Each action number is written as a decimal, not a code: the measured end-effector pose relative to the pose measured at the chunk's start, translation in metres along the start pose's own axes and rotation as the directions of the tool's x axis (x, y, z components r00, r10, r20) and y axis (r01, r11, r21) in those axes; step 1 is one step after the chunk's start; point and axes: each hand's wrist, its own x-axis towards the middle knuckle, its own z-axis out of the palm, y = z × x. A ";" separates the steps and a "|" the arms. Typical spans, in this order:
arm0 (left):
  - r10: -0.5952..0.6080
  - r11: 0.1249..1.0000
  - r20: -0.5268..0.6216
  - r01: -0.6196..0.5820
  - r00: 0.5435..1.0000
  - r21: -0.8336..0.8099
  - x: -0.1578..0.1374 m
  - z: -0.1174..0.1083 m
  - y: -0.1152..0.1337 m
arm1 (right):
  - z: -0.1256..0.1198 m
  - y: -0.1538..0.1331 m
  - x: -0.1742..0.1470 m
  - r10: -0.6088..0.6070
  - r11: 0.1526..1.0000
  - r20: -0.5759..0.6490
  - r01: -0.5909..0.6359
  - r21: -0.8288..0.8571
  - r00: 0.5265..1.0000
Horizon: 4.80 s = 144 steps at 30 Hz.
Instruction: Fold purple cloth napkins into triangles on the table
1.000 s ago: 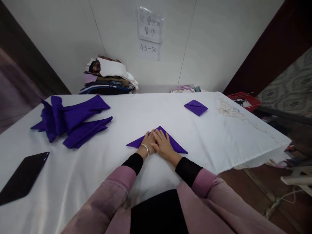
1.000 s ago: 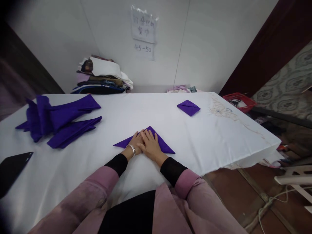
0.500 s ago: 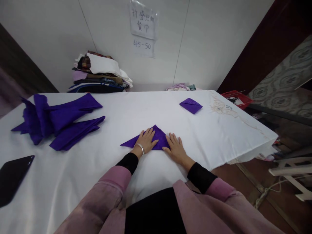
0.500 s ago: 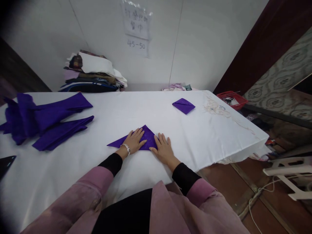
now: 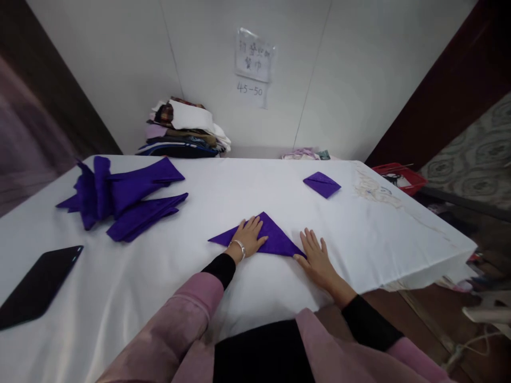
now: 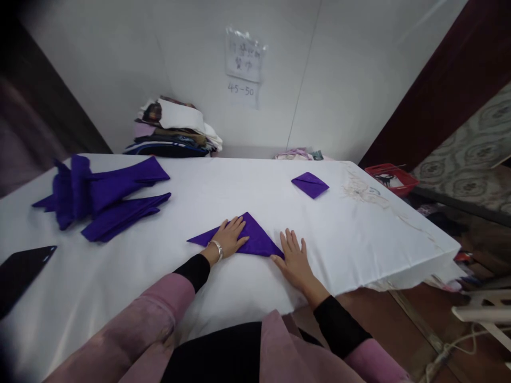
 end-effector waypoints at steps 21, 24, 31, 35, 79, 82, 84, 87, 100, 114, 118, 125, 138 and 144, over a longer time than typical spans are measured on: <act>-0.117 0.993 -0.024 0.116 0.993 -0.027 -0.020 -0.003 -0.011 | 0.033 -0.076 0.127 -0.224 0.963 0.110 0.203 0.177 0.968; -0.202 0.979 -0.057 0.202 0.978 -0.010 -0.037 -0.006 -0.024 | 0.035 -0.077 0.126 -0.243 0.964 0.084 0.231 0.131 0.966; -0.388 0.921 -0.070 0.383 0.919 -0.070 -0.076 -0.018 -0.065 | 0.036 -0.076 0.126 -0.242 0.967 0.080 0.233 0.107 0.967; -0.416 0.901 -0.116 0.391 0.902 -0.188 -0.103 -0.030 -0.086 | 0.036 -0.075 0.126 -0.239 0.967 0.092 0.228 0.114 0.967; -0.483 0.871 -0.174 0.449 0.858 -0.201 -0.090 -0.046 -0.063 | 0.039 -0.076 0.126 -0.220 0.974 0.060 0.216 0.066 0.974; -0.312 0.946 -0.209 0.282 0.927 -0.163 -0.068 -0.046 -0.039 | 0.039 -0.077 0.126 -0.217 0.975 0.052 0.213 0.067 0.975; -0.174 0.981 -0.155 0.158 0.972 -0.109 -0.054 -0.040 -0.026 | 0.038 -0.077 0.126 -0.221 0.974 0.051 0.217 0.069 0.974; -0.128 0.991 -0.023 0.127 0.992 -0.032 -0.044 -0.025 -0.019 | 0.036 -0.077 0.125 -0.221 0.973 0.059 0.216 0.077 0.974; -0.334 0.939 -0.017 0.334 0.943 0.087 -0.086 -0.019 -0.049 | 0.036 -0.076 0.126 -0.231 0.969 0.080 0.221 0.111 0.970; -0.521 0.845 -0.190 0.471 0.832 -0.255 -0.116 -0.027 -0.075 | 0.040 -0.075 0.127 -0.231 0.969 0.066 0.224 0.101 0.971; -0.517 0.838 -0.191 0.450 0.834 -0.308 -0.107 -0.028 -0.077 | 0.039 -0.076 0.127 -0.233 0.971 0.072 0.228 0.079 0.970; -0.467 0.862 -0.183 0.399 0.865 -0.314 -0.104 -0.033 -0.082 | 0.035 -0.073 0.128 -0.272 0.960 0.100 0.263 0.091 0.957; -0.491 0.865 -0.192 0.449 0.850 -0.223 -0.139 -0.037 -0.043 | 0.026 -0.061 0.120 -0.476 0.878 0.128 0.464 0.114 0.870; -0.212 0.968 -0.207 0.176 0.955 -0.179 -0.083 -0.045 -0.005 | 0.027 -0.062 0.119 -0.481 0.876 0.105 0.472 0.100 0.871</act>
